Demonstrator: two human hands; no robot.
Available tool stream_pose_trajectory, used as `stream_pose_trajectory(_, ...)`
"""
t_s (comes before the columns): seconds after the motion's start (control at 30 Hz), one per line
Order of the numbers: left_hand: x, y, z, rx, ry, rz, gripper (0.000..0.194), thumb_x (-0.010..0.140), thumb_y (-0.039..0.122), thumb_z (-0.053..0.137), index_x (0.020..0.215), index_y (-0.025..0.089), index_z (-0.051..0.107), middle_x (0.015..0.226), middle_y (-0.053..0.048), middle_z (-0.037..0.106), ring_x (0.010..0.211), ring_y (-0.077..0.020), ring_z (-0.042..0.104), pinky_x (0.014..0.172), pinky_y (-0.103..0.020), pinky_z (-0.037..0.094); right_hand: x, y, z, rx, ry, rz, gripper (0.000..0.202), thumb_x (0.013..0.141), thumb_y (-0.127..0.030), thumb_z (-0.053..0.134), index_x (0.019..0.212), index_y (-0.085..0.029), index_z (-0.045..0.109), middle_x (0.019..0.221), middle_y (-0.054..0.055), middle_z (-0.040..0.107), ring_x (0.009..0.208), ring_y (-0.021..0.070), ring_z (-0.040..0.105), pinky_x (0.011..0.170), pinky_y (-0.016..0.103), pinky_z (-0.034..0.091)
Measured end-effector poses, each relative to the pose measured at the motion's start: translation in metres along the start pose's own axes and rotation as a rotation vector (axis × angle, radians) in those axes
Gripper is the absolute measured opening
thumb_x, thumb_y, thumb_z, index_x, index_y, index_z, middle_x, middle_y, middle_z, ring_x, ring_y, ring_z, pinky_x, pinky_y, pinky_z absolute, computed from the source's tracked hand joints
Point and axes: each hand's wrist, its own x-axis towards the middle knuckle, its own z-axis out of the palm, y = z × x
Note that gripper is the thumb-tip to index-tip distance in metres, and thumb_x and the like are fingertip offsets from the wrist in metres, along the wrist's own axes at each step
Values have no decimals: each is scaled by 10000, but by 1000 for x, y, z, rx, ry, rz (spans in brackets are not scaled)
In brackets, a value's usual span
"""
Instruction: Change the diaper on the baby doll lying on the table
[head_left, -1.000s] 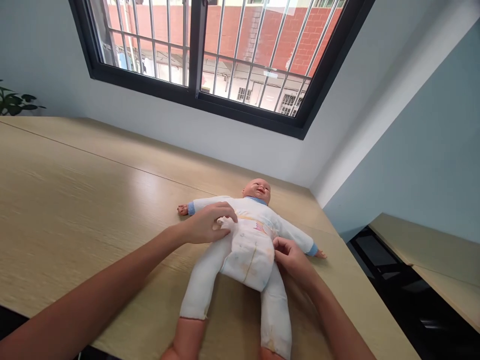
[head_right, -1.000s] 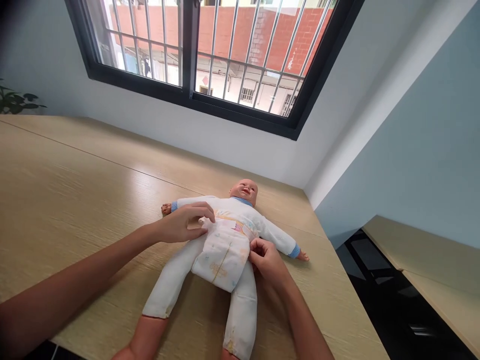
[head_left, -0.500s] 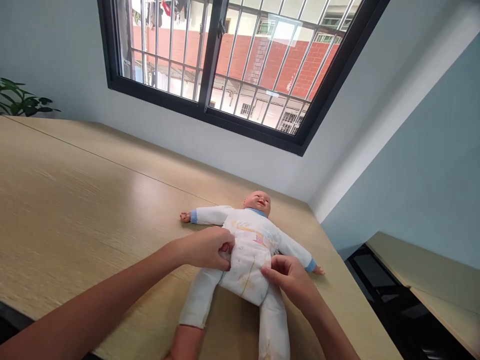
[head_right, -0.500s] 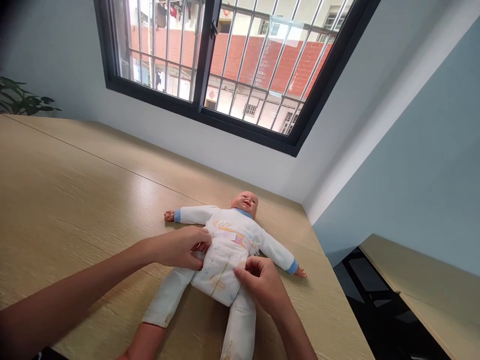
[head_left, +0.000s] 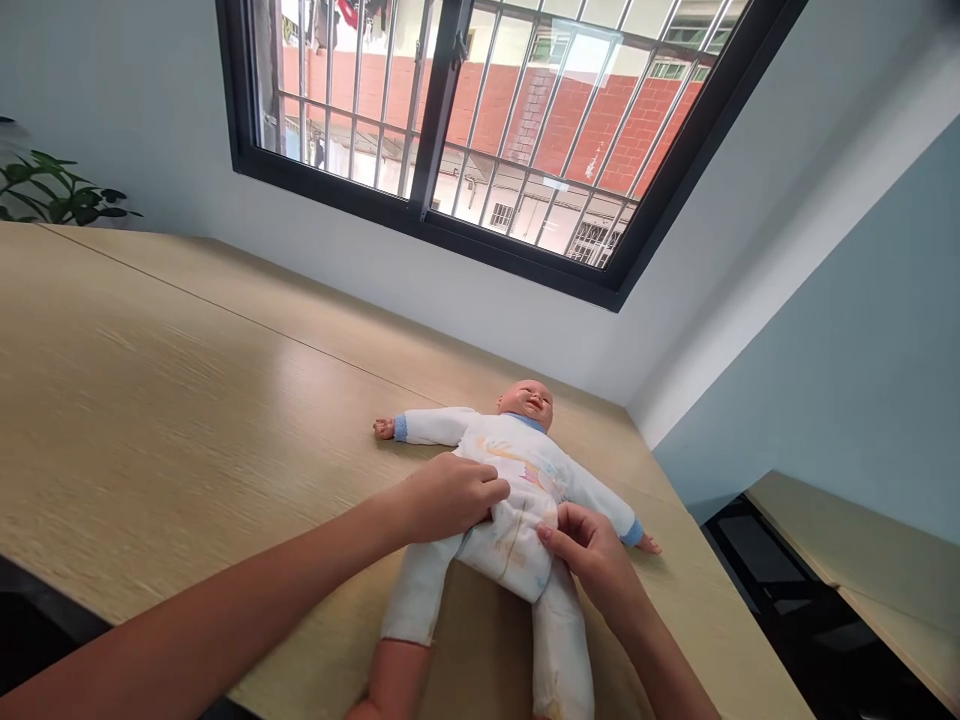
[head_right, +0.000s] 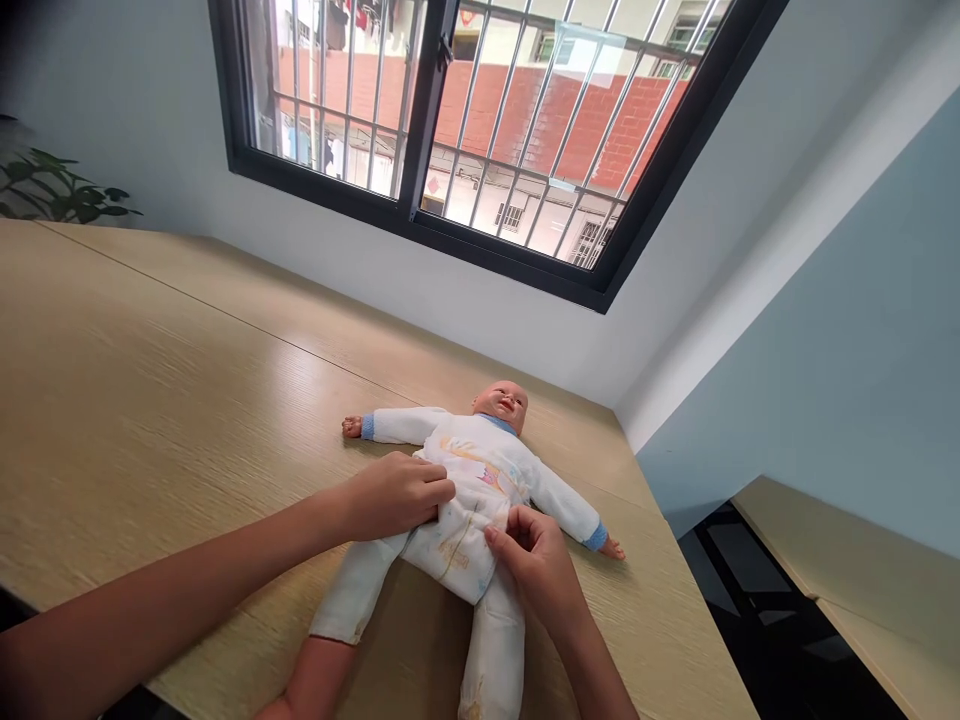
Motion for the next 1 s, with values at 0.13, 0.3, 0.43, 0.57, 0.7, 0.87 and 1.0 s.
stream_pose_trajectory(0.13,-1,4,-5,-534,59,-350,199,800,131,484,978,218,501,723,-2,657,612,-160,582,536,-254,397,1,1,1,1,17,4,426,755,-490,716,649,-174,451,605,-44,340,571,83,245,515,247,159)
stream_pose_trajectory(0.3,-4,16,-15,-979,-89,-555,338,885,368,488,1161,185,419,652,29,621,568,-154,567,482,-230,395,0,3,2,5,20,-3,412,764,-481,716,667,-166,469,618,-40,359,586,87,261,523,243,165)
stream_pose_trajectory(0.43,-7,30,-8,-776,64,-499,616,816,374,619,1324,156,347,683,25,615,621,-166,575,526,-245,368,0,4,3,13,16,-10,416,768,-487,714,673,-166,469,623,-39,366,589,89,277,526,241,176)
stream_pose_trajectory(0.57,-8,34,6,-679,143,-526,677,795,294,620,1381,154,311,700,19,594,667,-177,576,560,-256,368,1,2,4,2,20,0,439,751,-513,721,665,-167,465,624,-39,370,587,90,280,526,236,192)
stream_pose_trajectory(0.7,-6,28,9,-960,85,-589,540,770,208,599,1257,167,371,680,50,517,608,-123,501,511,-215,351,1,1,2,-22,8,0,442,740,-527,724,671,-165,482,632,-32,389,597,98,301,531,237,205)
stream_pose_trajectory(0.87,-4,27,1,-1299,-25,-652,622,738,180,607,1294,181,330,811,15,517,740,-139,545,554,-235,514,1,5,1,-14,16,-2,447,746,-533,718,673,-171,467,616,-39,374,582,92,274,523,236,193)
stream_pose_trajectory(1.0,-5,22,3,-1312,-44,-660,704,726,280,695,1318,182,329,854,-7,550,727,-143,566,515,-224,506,2,6,1,-23,13,1,440,749,-528,718,680,-168,475,622,-34,391,586,92,286,518,234,193)
